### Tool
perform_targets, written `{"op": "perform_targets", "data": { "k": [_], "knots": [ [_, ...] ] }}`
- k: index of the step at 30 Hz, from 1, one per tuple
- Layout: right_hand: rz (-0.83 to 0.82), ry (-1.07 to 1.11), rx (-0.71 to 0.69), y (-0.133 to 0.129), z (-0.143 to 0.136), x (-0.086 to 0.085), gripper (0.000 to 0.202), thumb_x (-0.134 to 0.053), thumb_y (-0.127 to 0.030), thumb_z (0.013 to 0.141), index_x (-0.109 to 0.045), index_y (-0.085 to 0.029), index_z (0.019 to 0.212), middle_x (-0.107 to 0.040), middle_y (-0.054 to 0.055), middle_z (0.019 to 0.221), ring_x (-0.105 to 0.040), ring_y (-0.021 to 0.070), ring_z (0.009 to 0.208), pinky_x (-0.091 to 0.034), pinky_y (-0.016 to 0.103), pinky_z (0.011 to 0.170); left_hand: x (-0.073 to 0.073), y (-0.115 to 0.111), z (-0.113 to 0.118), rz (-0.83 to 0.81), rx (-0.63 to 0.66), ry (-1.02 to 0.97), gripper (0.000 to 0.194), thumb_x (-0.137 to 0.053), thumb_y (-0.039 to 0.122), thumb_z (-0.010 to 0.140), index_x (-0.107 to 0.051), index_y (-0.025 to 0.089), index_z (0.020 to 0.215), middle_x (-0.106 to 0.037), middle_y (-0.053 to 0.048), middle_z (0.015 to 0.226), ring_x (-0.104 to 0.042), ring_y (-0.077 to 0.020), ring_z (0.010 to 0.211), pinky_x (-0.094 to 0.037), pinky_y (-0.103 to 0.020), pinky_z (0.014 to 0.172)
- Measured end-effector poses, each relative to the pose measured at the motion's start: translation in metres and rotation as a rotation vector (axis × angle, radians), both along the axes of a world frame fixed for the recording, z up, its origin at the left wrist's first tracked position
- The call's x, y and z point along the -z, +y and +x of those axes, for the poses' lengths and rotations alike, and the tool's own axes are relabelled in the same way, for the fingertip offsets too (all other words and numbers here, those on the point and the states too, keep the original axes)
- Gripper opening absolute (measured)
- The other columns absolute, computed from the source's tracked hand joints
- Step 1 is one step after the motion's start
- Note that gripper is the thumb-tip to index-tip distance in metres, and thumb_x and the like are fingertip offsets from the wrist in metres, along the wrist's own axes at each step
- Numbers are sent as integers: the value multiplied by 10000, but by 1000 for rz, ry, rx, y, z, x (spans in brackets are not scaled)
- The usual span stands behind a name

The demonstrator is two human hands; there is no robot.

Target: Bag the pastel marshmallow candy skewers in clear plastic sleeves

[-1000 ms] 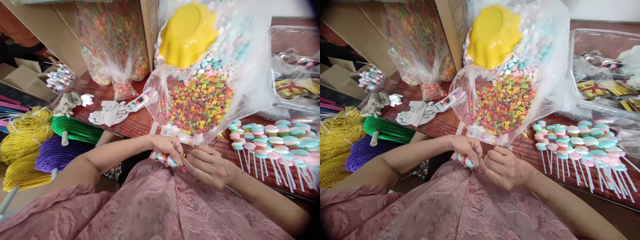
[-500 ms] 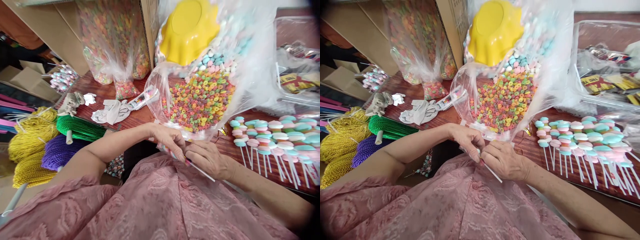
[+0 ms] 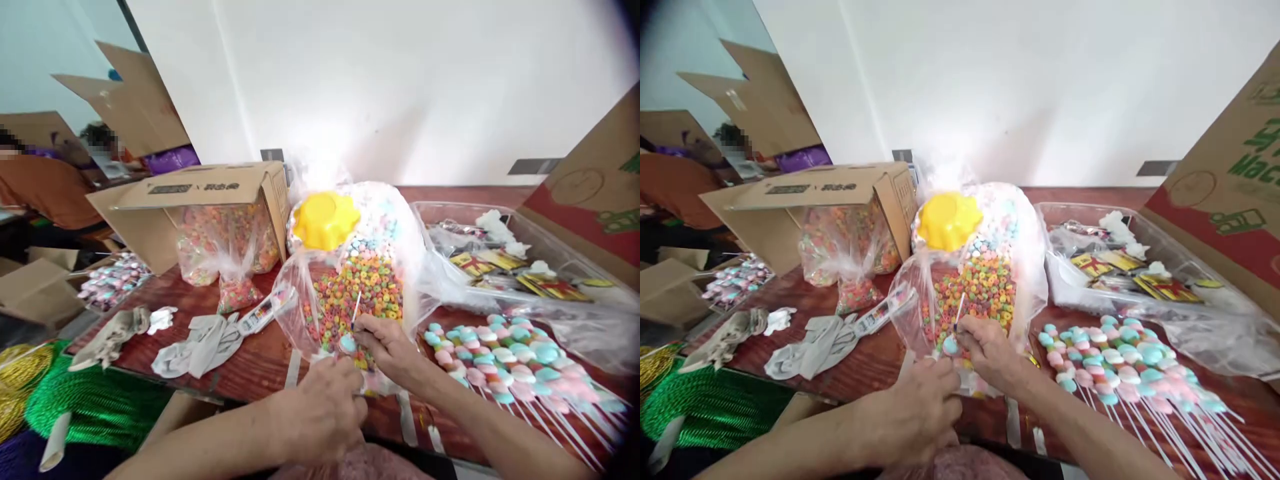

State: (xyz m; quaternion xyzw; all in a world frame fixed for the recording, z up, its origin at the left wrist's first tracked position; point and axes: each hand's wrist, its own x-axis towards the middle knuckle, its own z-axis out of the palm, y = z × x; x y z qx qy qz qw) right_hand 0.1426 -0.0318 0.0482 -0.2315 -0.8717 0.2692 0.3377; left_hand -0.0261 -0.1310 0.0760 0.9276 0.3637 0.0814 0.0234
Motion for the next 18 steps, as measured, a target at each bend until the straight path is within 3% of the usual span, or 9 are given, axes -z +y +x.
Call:
{"op": "perform_targets", "data": {
  "k": [2,5,7,10,12,15,16,18],
  "knots": [
    [-136,118,-40,-11,-8,-2,196,-460,-163,919,-492,-204,730,-501,-42,620,-452,96,560,-367,218,532,23,26,-9,-196,-205,-295,231,-564,350,913,-628,157,804,-611,-58,798,-558,-179,767,-483,-299,689],
    [-267,166,-178,-31,-13,10,189,-456,-157,901,-475,-216,722,-496,-45,595,-456,103,529,-392,215,495,35,48,-20,-322,-389,-814,431,-377,445,1005,-651,140,873,-603,-55,805,-580,-158,751,-496,-288,693],
    [-227,152,-181,-33,-12,18,201,-439,-153,900,-471,-219,712,-478,-49,568,-451,107,504,-387,215,467,33,46,-19,-222,-399,-958,452,-560,590,890,-686,163,967,-632,-108,1049,-589,-238,1020,-502,-395,890],
    [51,156,-6,-19,-6,21,187,-460,-127,902,-513,-211,743,-500,-47,571,-467,109,501,-387,215,475,31,32,-11,-151,-462,-1071,799,-806,681,584,-649,214,1213,-454,-156,1440,-357,-350,1366,-332,-523,1121],
    [315,207,87,-10,-5,16,146,-477,-94,889,-565,-201,844,-565,-17,647,-526,130,577,-432,239,554,34,26,-8,-400,-518,-1284,889,-759,698,644,-539,232,1368,-412,-162,1483,-416,-324,1338,-389,-496,1079],
    [521,228,66,-12,-11,12,211,-456,-50,863,-579,-191,959,-611,34,743,-567,165,683,-465,276,640,37,22,-13,-975,-439,-1550,776,-700,627,773,-497,238,1412,-551,-144,1355,-608,-234,1095,-507,-373,893],
    [537,224,46,-17,-16,13,221,-442,-44,856,-580,-190,946,-614,42,746,-565,171,691,-465,285,647,37,21,-15,-1084,-411,-1600,734,-716,594,777,-531,228,1386,-603,-129,1287,-630,-209,1026,-512,-338,851],
    [479,229,18,-28,-27,21,210,-425,-56,854,-582,-193,879,-615,46,724,-560,174,678,-458,292,638,36,18,-21,-1103,-430,-1677,626,-752,502,780,-606,204,1311,-674,-90,1144,-639,-162,937,-498,-278,817]
  ]
}}
